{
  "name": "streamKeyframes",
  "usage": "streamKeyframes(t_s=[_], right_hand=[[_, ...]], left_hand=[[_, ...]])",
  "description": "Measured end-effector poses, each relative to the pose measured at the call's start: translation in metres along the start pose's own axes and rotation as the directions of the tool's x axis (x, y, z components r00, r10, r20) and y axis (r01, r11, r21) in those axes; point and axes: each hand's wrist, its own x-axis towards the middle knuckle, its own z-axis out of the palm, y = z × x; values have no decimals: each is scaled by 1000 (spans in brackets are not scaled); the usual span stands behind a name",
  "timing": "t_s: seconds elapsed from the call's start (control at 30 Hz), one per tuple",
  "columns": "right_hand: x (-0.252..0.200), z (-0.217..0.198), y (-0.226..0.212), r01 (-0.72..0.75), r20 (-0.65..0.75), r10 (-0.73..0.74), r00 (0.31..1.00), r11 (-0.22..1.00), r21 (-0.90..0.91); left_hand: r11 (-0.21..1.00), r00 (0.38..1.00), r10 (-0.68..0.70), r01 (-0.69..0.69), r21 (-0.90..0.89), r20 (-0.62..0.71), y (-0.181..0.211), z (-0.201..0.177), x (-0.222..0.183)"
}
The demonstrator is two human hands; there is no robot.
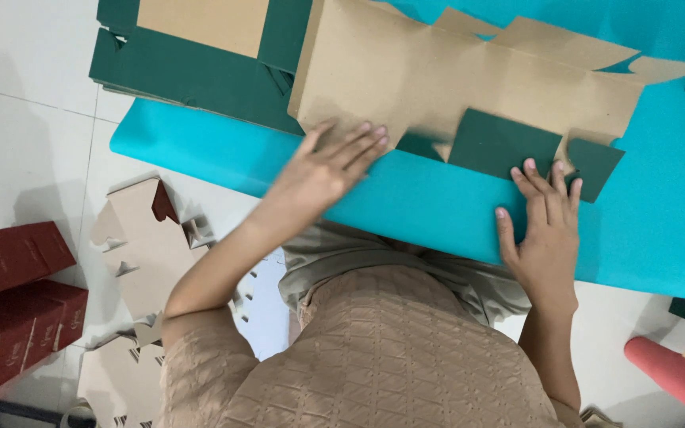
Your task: The person folds a flat cardboard box into a rectangular container by creasing and tucking the flaps. They then place a decorative lid on top and set the finished box aside. The process is repeated with another box.
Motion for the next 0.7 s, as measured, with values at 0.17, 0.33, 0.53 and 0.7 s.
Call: streamKeyframes(t_s=[0.17, 0.33, 0.53, 0.7], right_hand=[[-2, 2, 4, 16, -12, -16, 1000, 1000, -12], [0, 2, 4, 28, -30, -29, 999, 999, -46], [0, 5, 5, -1, -13, 0, 1000, 995, -99], [1, 1, 2, 66, -38, -67, 997, 998, -9]], left_hand=[[995, 997, -59, 55, -81, -58, -24, -18, -1], [967, 950, -254, 252, -31, -180, -39, 20, 9], [905, 904, -339, 388, 172, -259, -21, 28, 30], [811, 862, -359, 478, 339, -356, 18, 35, 31]])
